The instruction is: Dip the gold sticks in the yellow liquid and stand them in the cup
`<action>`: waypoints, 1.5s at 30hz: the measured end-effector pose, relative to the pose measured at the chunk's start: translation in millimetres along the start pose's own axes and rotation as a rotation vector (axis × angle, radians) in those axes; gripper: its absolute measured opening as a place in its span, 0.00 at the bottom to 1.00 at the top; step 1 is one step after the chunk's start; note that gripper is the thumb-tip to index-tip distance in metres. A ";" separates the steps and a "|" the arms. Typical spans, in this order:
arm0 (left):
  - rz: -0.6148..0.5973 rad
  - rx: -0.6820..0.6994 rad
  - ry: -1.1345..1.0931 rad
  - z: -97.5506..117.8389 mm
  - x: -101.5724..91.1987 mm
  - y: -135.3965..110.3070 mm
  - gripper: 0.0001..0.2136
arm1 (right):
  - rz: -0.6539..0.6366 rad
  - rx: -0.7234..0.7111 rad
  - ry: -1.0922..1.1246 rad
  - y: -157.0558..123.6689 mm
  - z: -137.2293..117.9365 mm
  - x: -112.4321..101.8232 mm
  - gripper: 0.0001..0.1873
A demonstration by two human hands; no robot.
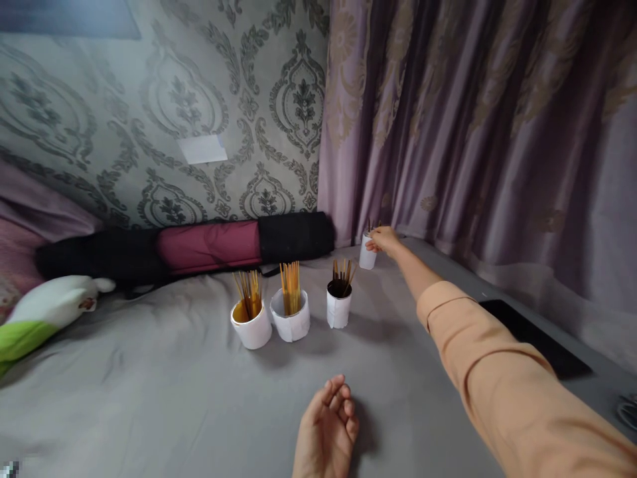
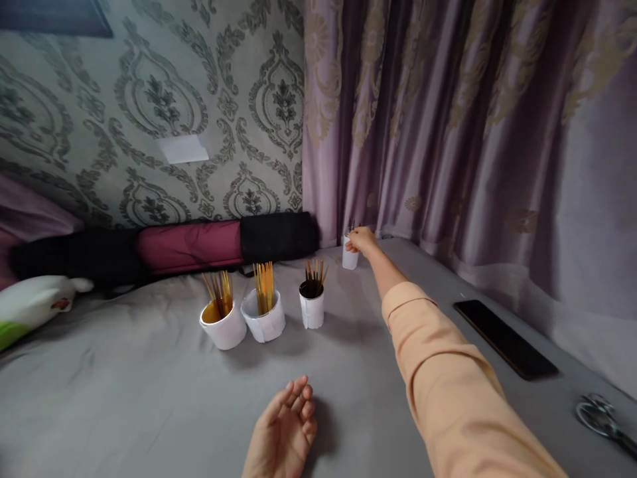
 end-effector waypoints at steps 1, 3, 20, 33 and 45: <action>0.004 -0.005 -0.001 0.0 0.0 0.1 0.05 | 0.001 -0.001 -0.002 0.6 0.0 0.5 0.06; 0.012 -0.014 -0.003 -0.1 0.0 0.1 0.06 | 0.002 -0.004 -0.006 1.0 -0.1 1.2 0.07; 0.043 -0.026 -0.011 0.7 3.2 -2.7 0.07 | 0.037 -0.037 -0.047 0.9 6.3 1.6 0.13; 0.020 0.008 -0.032 4.0 0.4 -0.1 0.06 | 0.113 -0.123 0.006 -11.8 2.3 5.2 0.15; 0.006 0.076 -0.067 10.0 0.6 -1.2 0.05 | 0.115 -0.135 0.110 -64.1 1.6 0.4 0.13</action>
Point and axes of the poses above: each hand's wrist, its own y-axis towards the middle knuckle, its own x-axis out of the palm, z = x × y, the point moved 4 cm from there along y, towards the middle knuckle, and after that the axes turned 5 degrees about z, right-handed, at the moved point
